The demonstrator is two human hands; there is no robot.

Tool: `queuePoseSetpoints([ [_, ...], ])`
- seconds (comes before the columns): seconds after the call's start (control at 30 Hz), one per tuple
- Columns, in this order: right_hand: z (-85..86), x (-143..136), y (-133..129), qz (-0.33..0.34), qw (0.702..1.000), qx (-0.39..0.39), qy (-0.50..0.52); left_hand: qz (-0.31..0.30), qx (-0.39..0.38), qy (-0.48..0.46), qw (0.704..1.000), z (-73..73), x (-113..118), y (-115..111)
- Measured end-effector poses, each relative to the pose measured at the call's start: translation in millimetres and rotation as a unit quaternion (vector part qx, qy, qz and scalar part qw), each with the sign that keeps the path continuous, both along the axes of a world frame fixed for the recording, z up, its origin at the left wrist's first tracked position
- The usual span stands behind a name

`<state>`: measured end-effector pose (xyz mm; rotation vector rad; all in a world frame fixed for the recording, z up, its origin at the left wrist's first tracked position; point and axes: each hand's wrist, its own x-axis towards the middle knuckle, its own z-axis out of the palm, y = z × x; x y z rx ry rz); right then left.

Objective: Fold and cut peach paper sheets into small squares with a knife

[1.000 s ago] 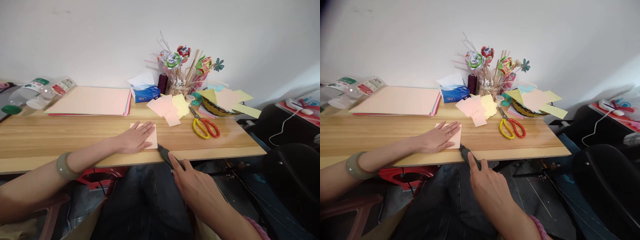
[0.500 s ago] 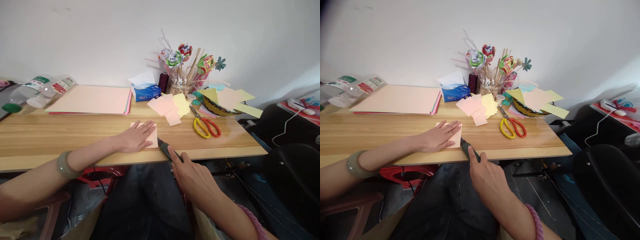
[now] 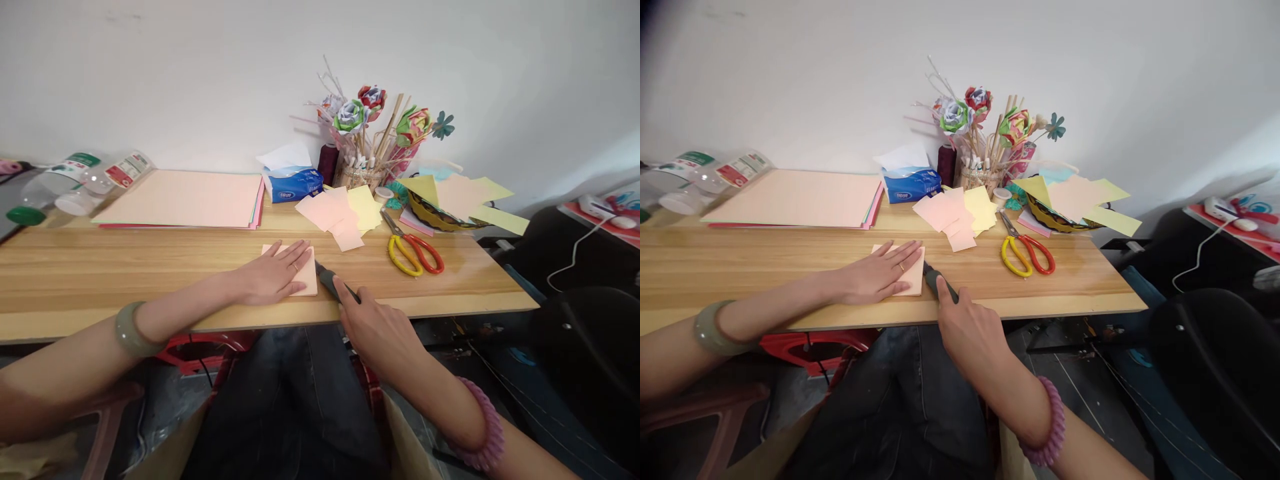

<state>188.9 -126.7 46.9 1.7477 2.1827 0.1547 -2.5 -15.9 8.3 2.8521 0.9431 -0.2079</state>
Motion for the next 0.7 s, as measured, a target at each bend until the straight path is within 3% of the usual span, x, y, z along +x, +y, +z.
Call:
queuePoseSetpoints([
  [0.57, -5.2, 12, 46, 0.008, 0.999, 0.043, 0.027, -0.004, 0.0, -0.013, 1.0, -2.9, -1, 2],
  [0.7, -11.0, 22, 53, -0.006, 0.997, 0.078, 0.028, 0.035, 0.0, -0.055, 0.998, -7.0, -3, 1],
])
